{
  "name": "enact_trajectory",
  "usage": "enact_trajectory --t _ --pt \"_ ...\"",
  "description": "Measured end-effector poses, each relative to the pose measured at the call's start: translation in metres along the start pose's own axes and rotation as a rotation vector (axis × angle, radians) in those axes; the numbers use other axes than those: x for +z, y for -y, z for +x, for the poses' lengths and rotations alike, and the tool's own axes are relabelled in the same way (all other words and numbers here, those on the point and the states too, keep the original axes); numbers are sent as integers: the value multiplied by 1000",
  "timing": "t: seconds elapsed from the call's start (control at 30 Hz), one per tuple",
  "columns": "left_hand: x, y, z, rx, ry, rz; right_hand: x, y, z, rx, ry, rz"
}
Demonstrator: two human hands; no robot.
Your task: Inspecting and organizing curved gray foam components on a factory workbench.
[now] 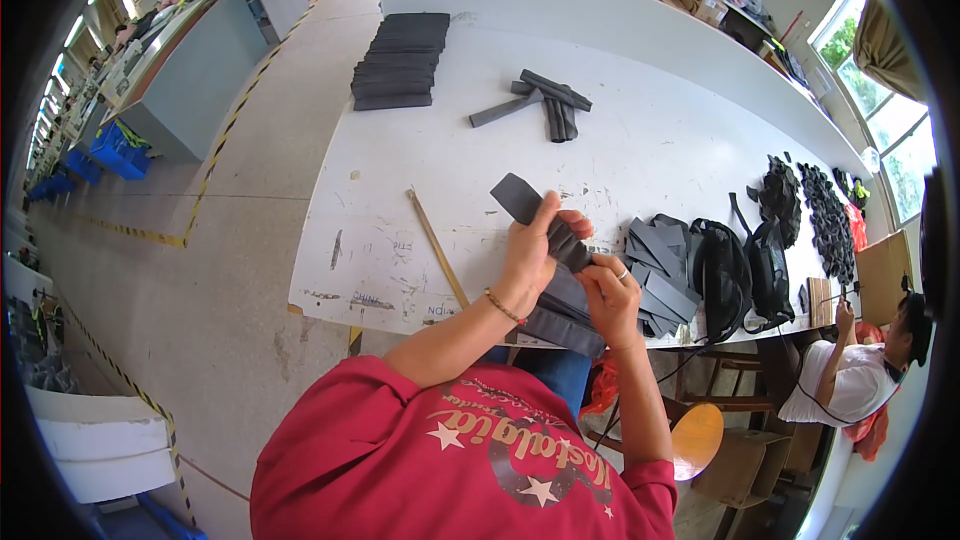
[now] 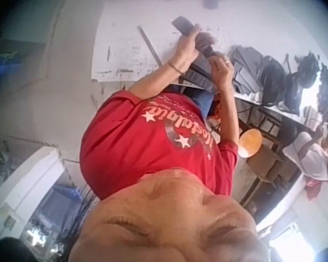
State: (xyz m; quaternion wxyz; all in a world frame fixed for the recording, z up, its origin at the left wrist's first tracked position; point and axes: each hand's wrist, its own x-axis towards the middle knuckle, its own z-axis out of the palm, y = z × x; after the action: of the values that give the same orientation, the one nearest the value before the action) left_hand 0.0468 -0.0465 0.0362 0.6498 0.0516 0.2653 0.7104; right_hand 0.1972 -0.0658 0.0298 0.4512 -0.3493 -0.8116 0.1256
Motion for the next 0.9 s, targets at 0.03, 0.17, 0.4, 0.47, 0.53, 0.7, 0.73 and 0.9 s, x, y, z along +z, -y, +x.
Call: enact_trajectory --t 0.03,0.17,0.4,0.47,0.53,0.7,0.73,0.9 --pt "2 -3 -1 8 6 -75 -1 -1 -1 3 -3 -3" --pt "-12 -19 9 169 114 33 -8 0 -2 48 -33 -1" --pt "-14 -28 3 241 174 234 -4 10 7 517 -95 335" --pt "-20 -25 9 245 143 165 15 1 5 557 -295 580" --pt "-19 -27 11 264 105 95 9 12 9 466 -365 585" --pt "-20 -28 10 275 188 145 -12 16 5 770 -408 843" --pt "-19 -28 9 291 193 193 -12 18 10 865 -366 875" --pt "-20 -25 8 244 241 239 -2 5 -3 796 -372 798"
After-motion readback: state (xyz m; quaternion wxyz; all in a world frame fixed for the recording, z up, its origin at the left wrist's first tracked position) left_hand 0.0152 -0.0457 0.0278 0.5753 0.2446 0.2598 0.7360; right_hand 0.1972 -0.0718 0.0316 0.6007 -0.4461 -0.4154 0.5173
